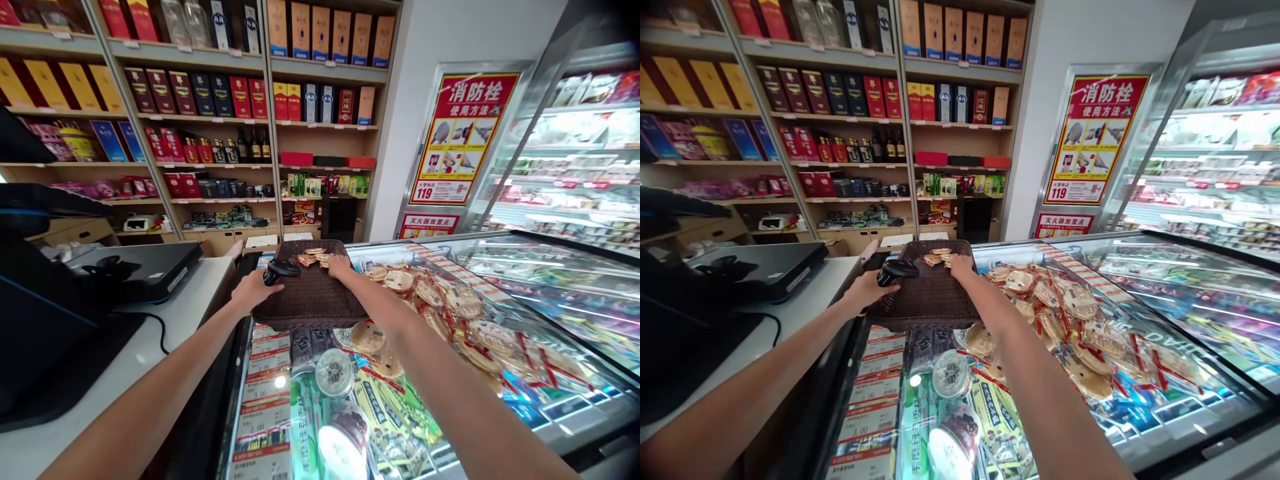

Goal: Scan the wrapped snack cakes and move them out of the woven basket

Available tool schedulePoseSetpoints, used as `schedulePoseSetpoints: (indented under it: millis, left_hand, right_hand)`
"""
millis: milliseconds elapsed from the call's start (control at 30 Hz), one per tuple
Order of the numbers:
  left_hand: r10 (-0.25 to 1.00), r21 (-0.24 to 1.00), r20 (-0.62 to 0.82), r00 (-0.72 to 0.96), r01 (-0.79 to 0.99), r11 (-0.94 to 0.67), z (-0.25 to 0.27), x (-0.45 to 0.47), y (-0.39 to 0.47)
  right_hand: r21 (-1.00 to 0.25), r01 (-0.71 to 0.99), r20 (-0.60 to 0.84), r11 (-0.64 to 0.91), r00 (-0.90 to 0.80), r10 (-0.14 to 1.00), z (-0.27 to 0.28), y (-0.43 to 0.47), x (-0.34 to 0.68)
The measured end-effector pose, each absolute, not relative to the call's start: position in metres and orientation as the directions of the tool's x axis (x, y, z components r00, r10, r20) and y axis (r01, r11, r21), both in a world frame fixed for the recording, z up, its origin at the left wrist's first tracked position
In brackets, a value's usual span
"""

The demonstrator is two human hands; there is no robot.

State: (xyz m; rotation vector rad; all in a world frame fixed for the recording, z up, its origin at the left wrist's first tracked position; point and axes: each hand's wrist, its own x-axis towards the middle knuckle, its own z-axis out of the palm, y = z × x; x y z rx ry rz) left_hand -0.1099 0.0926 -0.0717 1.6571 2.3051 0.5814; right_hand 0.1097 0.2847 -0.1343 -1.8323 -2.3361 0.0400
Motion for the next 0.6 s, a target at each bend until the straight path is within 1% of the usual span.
schedulePoseSetpoints:
  millis: [100,267,300,333,367,433,500,567,600]
  left_hand:
    - [0.943,0.424,0.033,-0.332,0.859,0.288,-0.077,-0.110,0.090]
    - [0.936,0.456,0.026,-0.351,0.838,0.301,-0.076,-0.107,0.083]
    - [0.935,0.466,0.027,-0.353,0.832,0.301,-0.073,-0.105,0.080]
    - [0.935,0.476,0.030,-0.353,0.828,0.297,-0.070,-0.103,0.078]
    - [0.936,0.485,0.036,-0.349,0.825,0.289,-0.066,-0.099,0.075]
    - [0.941,0.503,0.047,-0.334,0.822,0.267,-0.058,-0.091,0.068]
    - [0.946,0.520,0.058,-0.320,0.818,0.245,-0.050,-0.080,0.061]
    - [0.948,0.548,0.080,-0.308,0.808,0.216,-0.045,-0.067,0.054]
    - [0.949,0.571,0.095,-0.300,0.797,0.195,-0.042,-0.061,0.051]
  right_hand:
    - [-0.142,0.951,0.131,0.276,-0.259,0.957,-0.136,0.287,0.111]
    - [-0.169,0.941,0.174,0.292,-0.263,0.949,-0.121,0.268,0.126]
    - [-0.210,0.935,0.176,0.285,-0.250,0.952,-0.115,0.261,0.131]
    - [-0.295,0.912,0.170,0.284,-0.242,0.955,-0.108,0.254,0.137]
    - [-0.410,0.866,0.160,0.288,-0.242,0.957,-0.102,0.245,0.143]
    - [-0.629,0.720,0.143,0.295,-0.266,0.953,-0.093,0.223,0.160]
    - [-0.735,0.607,0.143,0.302,-0.297,0.944,-0.091,0.194,0.185]
    - [-0.794,0.507,0.185,0.336,-0.325,0.928,-0.094,0.159,0.215]
    - [-0.829,0.429,0.219,0.358,-0.339,0.915,-0.097,0.141,0.231]
